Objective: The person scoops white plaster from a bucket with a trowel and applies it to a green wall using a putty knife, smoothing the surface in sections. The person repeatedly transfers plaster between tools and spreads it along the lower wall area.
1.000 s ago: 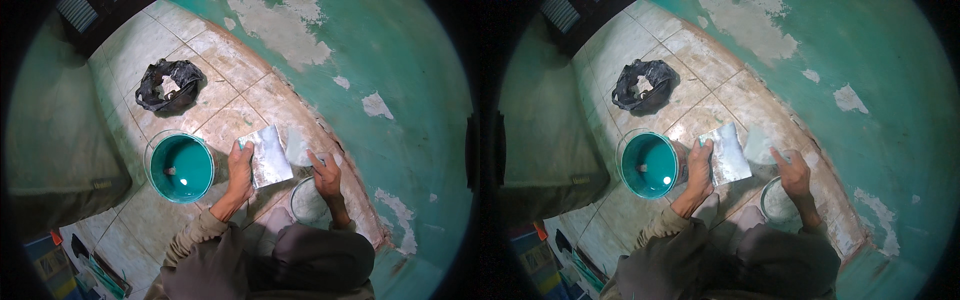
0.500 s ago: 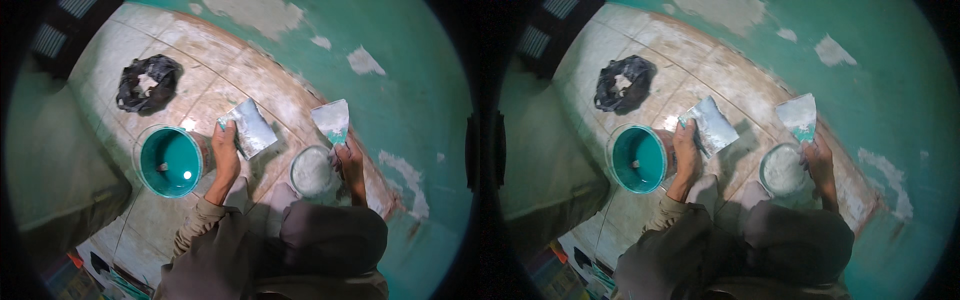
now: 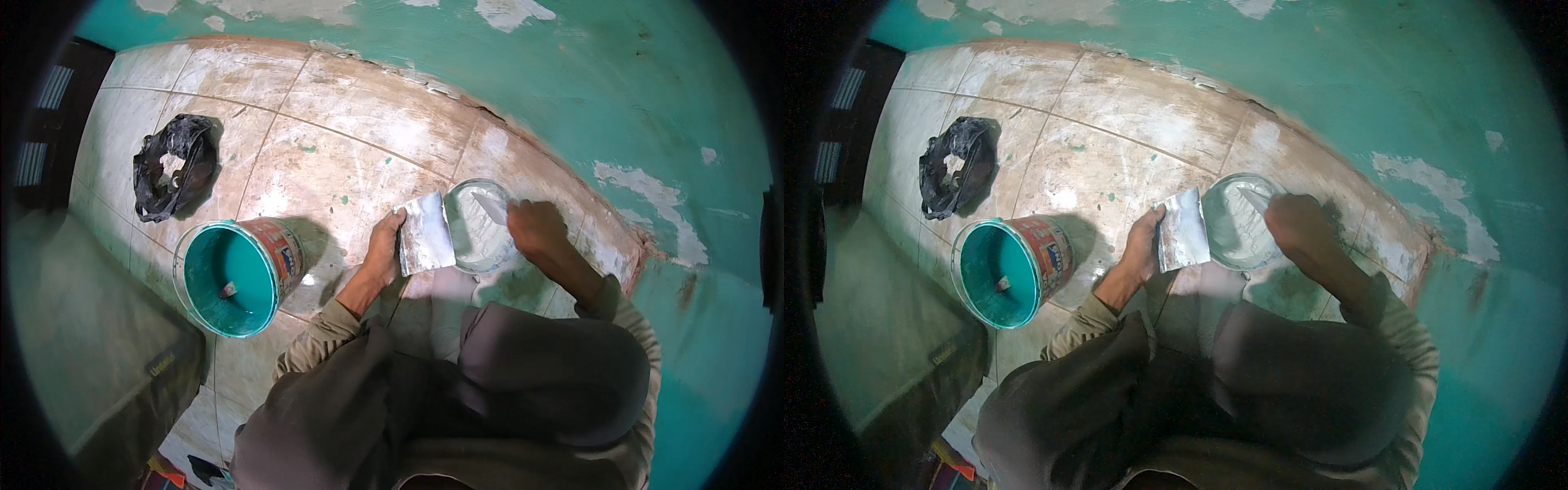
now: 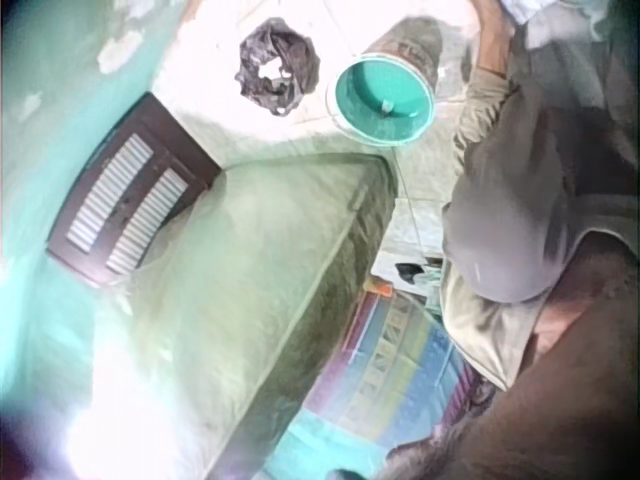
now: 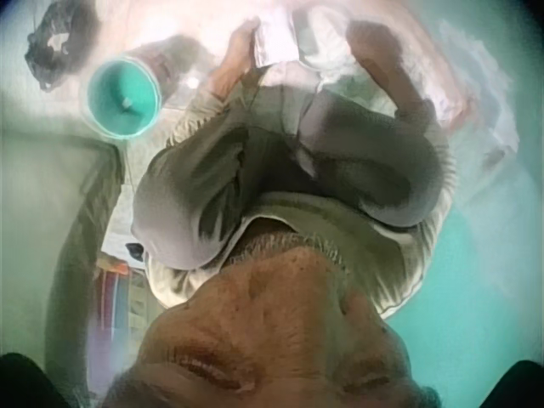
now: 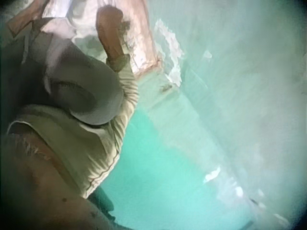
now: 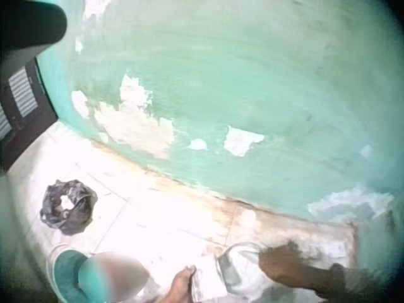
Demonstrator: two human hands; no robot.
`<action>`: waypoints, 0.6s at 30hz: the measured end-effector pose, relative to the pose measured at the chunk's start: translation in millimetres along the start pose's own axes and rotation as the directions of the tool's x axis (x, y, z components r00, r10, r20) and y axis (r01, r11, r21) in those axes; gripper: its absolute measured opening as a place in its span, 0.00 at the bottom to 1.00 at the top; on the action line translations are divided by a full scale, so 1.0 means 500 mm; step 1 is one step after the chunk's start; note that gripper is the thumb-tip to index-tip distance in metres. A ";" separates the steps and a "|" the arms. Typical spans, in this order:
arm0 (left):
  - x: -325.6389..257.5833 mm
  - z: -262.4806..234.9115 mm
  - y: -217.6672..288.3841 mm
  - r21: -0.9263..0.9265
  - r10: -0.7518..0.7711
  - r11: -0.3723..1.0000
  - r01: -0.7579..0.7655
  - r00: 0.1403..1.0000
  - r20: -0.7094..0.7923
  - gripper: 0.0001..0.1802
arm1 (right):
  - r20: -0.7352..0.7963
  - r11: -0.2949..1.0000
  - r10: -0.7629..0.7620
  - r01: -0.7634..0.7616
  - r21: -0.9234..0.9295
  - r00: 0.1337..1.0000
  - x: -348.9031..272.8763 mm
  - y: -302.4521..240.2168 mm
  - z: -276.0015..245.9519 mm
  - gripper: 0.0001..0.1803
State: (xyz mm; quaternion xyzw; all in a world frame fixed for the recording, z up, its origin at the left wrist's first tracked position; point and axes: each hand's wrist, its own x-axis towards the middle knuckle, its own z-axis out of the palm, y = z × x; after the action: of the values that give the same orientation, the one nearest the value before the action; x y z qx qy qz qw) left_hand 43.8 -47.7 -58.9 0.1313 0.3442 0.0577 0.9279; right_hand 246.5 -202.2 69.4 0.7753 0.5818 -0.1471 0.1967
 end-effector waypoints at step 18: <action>-0.009 0.002 -0.042 0.059 0.032 0.998 -0.028 0.998 -0.058 0.15 | 0.164 0.960 -0.157 0.190 -0.206 0.974 0.033 -0.043 0.020 0.05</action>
State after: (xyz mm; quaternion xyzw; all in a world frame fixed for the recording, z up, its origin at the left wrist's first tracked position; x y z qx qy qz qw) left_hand 41.5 -68.8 -61.3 0.1618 0.3709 0.0654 0.9121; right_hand 230.4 -187.8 50.5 0.6818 0.6444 -0.1548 0.3098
